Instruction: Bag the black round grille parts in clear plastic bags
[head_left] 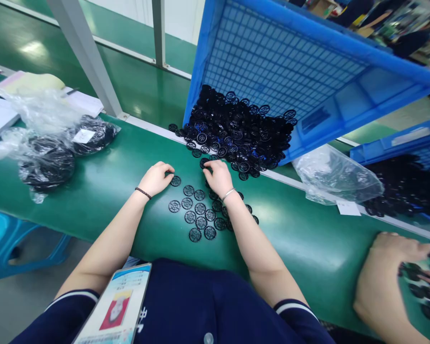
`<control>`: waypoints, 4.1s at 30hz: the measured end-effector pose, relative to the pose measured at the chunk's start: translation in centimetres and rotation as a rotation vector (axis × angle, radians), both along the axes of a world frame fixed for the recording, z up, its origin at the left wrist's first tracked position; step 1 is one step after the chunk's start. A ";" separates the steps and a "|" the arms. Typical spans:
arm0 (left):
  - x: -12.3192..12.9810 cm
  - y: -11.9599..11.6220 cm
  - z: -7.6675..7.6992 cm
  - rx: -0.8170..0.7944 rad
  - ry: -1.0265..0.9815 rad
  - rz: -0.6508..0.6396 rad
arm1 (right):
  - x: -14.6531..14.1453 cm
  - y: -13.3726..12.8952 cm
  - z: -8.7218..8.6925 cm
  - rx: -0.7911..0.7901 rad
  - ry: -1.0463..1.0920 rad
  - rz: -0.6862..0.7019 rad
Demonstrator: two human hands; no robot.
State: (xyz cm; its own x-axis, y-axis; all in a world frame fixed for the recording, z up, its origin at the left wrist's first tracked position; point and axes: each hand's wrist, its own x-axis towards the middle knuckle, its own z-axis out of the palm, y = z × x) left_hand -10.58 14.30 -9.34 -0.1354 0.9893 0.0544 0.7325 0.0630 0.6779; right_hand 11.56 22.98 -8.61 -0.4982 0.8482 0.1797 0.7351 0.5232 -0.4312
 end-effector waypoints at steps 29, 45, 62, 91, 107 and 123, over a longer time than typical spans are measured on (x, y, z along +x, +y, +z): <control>3.2 0.9 -2.2 0.255 0.046 -0.259 | -0.2 -0.5 -0.2 -0.162 0.007 0.179; 1.3 9.0 -0.5 0.266 0.166 -0.190 | -4.7 1.2 -0.9 0.058 -0.190 0.138; 0.6 6.2 -0.7 0.130 0.255 -0.143 | -1.8 -2.9 -0.1 0.006 -0.132 0.236; 4.0 6.5 -0.5 0.173 0.212 -0.273 | 4.8 -1.4 -0.4 0.028 -0.059 -0.092; 16.0 10.6 -0.3 0.212 0.372 -0.622 | 11.4 2.4 0.3 0.179 -0.051 -0.407; 15.4 7.5 1.1 0.183 0.506 -0.733 | 16.9 0.2 -1.1 0.015 0.085 -0.369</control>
